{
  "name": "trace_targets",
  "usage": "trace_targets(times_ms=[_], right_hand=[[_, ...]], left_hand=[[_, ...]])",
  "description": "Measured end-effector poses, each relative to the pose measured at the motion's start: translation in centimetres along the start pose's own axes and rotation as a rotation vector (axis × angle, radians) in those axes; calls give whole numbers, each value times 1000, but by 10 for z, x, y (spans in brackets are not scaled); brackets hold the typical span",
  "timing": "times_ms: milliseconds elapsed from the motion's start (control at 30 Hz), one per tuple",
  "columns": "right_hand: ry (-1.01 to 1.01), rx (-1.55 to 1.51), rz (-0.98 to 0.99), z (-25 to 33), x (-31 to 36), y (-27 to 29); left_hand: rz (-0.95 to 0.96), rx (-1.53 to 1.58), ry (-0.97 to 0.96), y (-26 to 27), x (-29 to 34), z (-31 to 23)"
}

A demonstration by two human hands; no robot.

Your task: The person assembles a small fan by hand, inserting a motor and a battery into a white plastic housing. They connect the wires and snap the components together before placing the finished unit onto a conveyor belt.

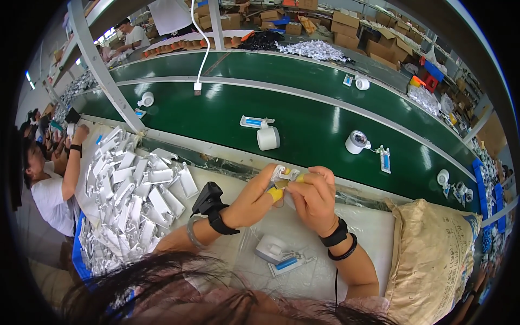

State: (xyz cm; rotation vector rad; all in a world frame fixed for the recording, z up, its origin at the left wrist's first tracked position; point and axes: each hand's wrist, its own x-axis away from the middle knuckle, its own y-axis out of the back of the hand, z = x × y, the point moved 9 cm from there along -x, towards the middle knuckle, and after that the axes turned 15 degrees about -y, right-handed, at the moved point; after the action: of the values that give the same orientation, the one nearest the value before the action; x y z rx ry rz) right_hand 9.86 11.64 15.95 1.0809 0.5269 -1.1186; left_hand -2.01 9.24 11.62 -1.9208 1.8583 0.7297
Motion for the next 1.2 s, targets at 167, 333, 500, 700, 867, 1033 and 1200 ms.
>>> trace_targets(times_ms=[167,333,500,700,867,1033,1200], right_hand=[[9,-10,12,7,-5,1],[26,28,6,7,-5,1],[-4,19,28,3,-5,-2],[23,12,16,6,-4,0],[18,9,17,3,-3,-1],[-1,-17,17,1,-4,-2],[-6,-12,24,0,-2,-3]], left_hand=[[-35,54,14,3,1,-2],[49,-41,117,4,-2,-1],[74,-119,-10,4,-4,-5],[25,-172,-130,4,-3,-10],[67,-219,-45,2,-3,-4],[69,-214,-44,2,-1,2],[71,-194,14,1,0,4]])
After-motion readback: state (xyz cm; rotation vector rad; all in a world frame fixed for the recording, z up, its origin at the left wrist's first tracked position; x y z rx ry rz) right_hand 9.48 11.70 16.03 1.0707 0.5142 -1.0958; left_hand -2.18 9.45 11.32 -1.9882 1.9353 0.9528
